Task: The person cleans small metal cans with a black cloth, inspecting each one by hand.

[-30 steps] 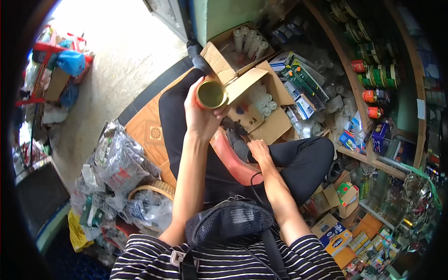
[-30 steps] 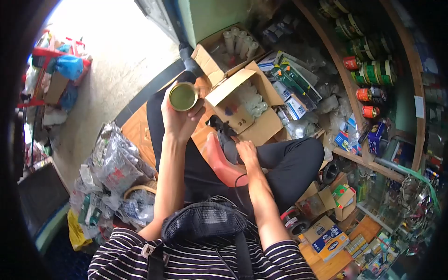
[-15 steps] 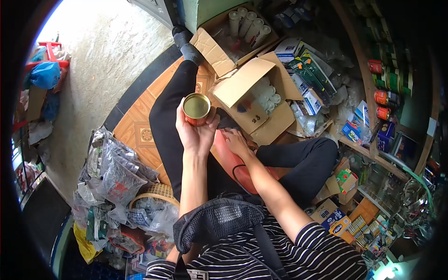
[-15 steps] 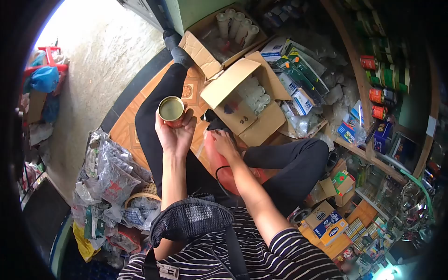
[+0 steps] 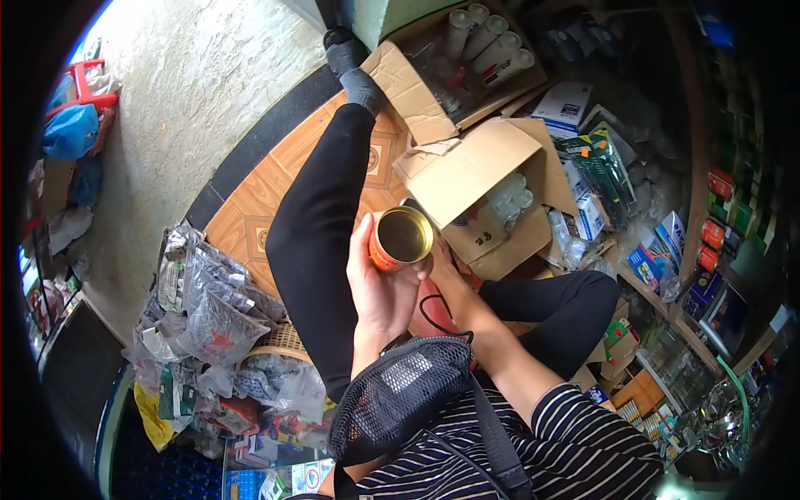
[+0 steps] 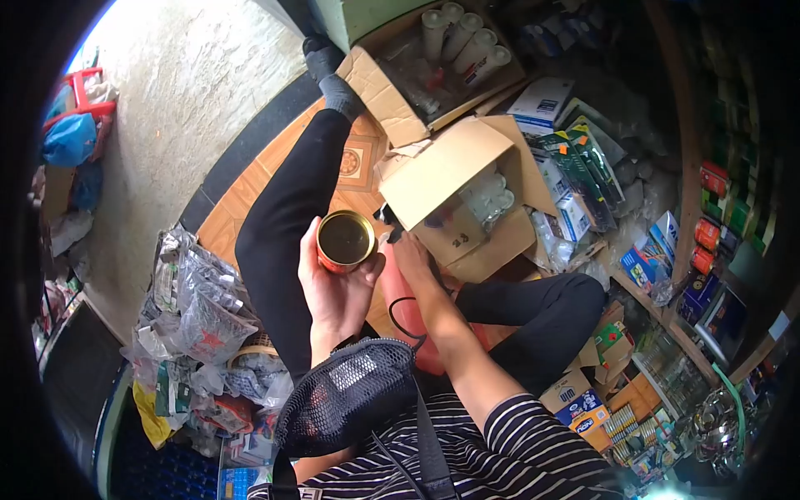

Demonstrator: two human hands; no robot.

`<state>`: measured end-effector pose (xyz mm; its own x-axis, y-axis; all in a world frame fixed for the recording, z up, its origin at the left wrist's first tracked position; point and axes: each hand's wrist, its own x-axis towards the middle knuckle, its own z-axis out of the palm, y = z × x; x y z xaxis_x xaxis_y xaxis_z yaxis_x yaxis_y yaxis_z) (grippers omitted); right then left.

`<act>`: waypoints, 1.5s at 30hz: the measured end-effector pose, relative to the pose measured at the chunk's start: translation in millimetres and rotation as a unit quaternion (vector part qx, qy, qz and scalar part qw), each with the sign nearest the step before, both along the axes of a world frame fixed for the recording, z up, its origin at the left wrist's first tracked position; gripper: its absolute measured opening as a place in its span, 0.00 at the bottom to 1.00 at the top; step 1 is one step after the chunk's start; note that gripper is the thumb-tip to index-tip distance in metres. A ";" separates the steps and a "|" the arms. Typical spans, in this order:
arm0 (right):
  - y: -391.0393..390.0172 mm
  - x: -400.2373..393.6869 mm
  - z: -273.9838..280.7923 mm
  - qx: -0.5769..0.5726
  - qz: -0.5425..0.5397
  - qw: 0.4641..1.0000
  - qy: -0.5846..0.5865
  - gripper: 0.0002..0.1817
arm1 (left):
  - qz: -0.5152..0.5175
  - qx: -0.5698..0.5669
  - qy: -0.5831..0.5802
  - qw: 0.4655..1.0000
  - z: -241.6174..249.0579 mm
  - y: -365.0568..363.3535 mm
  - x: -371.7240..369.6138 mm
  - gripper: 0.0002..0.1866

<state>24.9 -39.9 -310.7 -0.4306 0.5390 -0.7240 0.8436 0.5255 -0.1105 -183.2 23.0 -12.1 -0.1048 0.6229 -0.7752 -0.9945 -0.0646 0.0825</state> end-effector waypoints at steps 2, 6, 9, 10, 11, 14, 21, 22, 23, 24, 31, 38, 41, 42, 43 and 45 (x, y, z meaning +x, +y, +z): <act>0.9 9.9 6.8 -0.029 -0.053 0.996 0.066 0.13 | -0.009 0.002 0.015 1.000 6.2 4.3 1.7 0.22; 2.8 20.2 41.5 -0.033 -0.188 0.956 0.224 0.11 | -0.038 0.033 0.050 0.998 7.4 2.1 9.9 0.20; -2.7 28.8 82.2 0.033 -0.212 0.921 0.324 0.09 | -0.055 0.042 0.058 0.996 6.9 -2.5 16.6 0.19; -8.6 35.2 90.2 0.051 -0.219 0.905 0.360 0.11 | -0.071 0.051 0.064 0.994 8.1 -4.9 19.3 0.20; -11.2 38.2 105.9 0.072 -0.257 0.883 0.387 0.11 | -0.066 0.041 0.098 0.992 -3.4 -6.2 23.3 0.19; -5.0 47.3 172.6 -0.001 -0.362 0.844 0.396 0.11 | -0.118 0.049 0.153 0.980 -22.3 -13.3 32.2 0.16; -9.9 81.1 125.3 -0.087 -0.270 0.896 0.341 0.17 | -0.160 0.023 0.153 0.975 -36.0 -46.6 41.2 0.15; -17.1 86.2 101.2 -0.092 -0.232 0.914 0.318 0.17 | -0.155 0.021 0.150 0.976 -38.1 -52.9 40.4 0.15; -29.3 93.3 52.6 -0.057 -0.173 0.935 0.305 0.18 | -0.142 0.011 0.143 0.979 -36.1 -55.6 38.0 0.15; -35.1 90.4 57.5 -0.061 -0.172 0.941 0.286 0.19 | -0.140 0.016 0.150 0.979 -34.6 -57.9 35.2 0.15; -21.5 52.5 108.3 -0.085 -0.170 0.953 0.236 0.17 | -0.092 0.010 0.106 0.990 -37.0 -45.0 25.7 0.16; -5.5 29.4 111.5 0.109 -0.058 0.951 0.284 0.17 | -0.098 -0.045 0.127 0.986 -18.2 -15.7 21.7 0.16; 24.9 -5.5 127.2 0.036 -0.231 0.908 0.346 0.14 | -0.117 -0.056 0.106 0.986 -9.2 -6.3 19.9 0.18; 33.3 -15.1 124.5 0.015 -0.264 0.898 0.352 0.13 | -0.111 -0.060 0.089 0.988 -9.6 -4.2 18.3 0.19; 48.4 -24.2 119.1 -0.118 -0.300 0.899 0.298 0.13 | -0.111 -0.067 0.080 0.988 -12.1 -2.9 16.9 0.19; 70.7 -39.9 185.9 0.014 -0.156 0.938 0.311 0.11 | -0.131 -0.073 0.040 0.988 -23.1 -8.3 11.8 0.20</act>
